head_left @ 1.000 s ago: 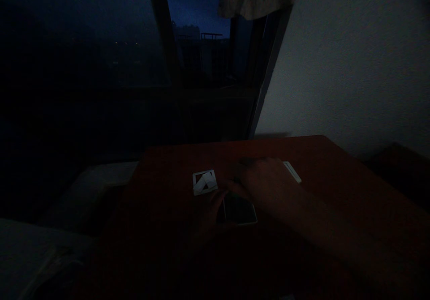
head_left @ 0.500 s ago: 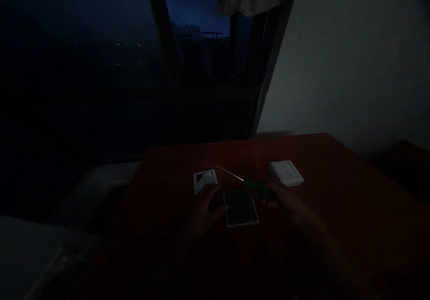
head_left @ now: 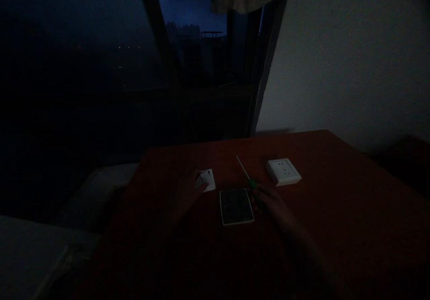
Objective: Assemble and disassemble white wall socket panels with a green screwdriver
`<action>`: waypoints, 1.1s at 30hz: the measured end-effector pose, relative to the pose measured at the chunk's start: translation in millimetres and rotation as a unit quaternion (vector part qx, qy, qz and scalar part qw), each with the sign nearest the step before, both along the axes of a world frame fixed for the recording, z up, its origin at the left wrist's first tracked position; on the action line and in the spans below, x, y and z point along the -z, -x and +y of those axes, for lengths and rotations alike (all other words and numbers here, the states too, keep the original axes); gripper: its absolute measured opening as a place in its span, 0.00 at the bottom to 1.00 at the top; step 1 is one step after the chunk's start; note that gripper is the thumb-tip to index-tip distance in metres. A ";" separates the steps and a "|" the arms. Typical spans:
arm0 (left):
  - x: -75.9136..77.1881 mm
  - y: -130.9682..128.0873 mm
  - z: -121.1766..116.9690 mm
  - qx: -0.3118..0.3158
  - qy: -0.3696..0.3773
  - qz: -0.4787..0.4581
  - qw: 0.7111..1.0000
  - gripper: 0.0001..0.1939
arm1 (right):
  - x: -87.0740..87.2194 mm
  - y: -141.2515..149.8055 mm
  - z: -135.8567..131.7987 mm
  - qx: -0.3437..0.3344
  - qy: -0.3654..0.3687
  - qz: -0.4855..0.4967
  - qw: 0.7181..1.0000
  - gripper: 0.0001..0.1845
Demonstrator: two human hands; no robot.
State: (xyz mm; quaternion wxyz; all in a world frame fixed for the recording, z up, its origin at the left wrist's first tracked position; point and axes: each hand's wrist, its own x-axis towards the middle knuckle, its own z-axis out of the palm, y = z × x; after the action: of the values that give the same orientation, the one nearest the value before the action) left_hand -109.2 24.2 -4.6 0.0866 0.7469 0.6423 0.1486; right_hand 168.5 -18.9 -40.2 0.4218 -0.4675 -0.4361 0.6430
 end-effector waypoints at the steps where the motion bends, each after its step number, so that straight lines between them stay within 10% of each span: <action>1: 0.5 -3.2 2.5 0.014 -0.003 -0.001 1.000 0.20 | -0.4 0.0 -0.2 0.000 -0.001 -0.001 1.000 0.17; 10: 8.9 -9.4 7.1 0.058 -0.008 -0.023 0.998 0.26 | -6.3 3.9 -1.2 0.009 -0.007 -0.011 1.000 0.20; 20: -15.0 -57.9 -35.4 0.167 0.031 -0.161 0.972 0.33 | -6.9 5.5 -5.5 0.018 -0.032 -0.004 0.999 0.17; 33: 0.3 -81.0 -47.4 0.206 0.086 -0.191 0.956 0.35 | -0.1 8.7 0.4 0.020 -0.117 -0.137 0.983 0.17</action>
State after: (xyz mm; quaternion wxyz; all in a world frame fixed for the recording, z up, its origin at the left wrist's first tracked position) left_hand -28.2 -23.2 -4.9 0.3003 0.8106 0.4561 0.2115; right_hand 159.8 -18.5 -40.1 0.4226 -0.5071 -0.5527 0.5086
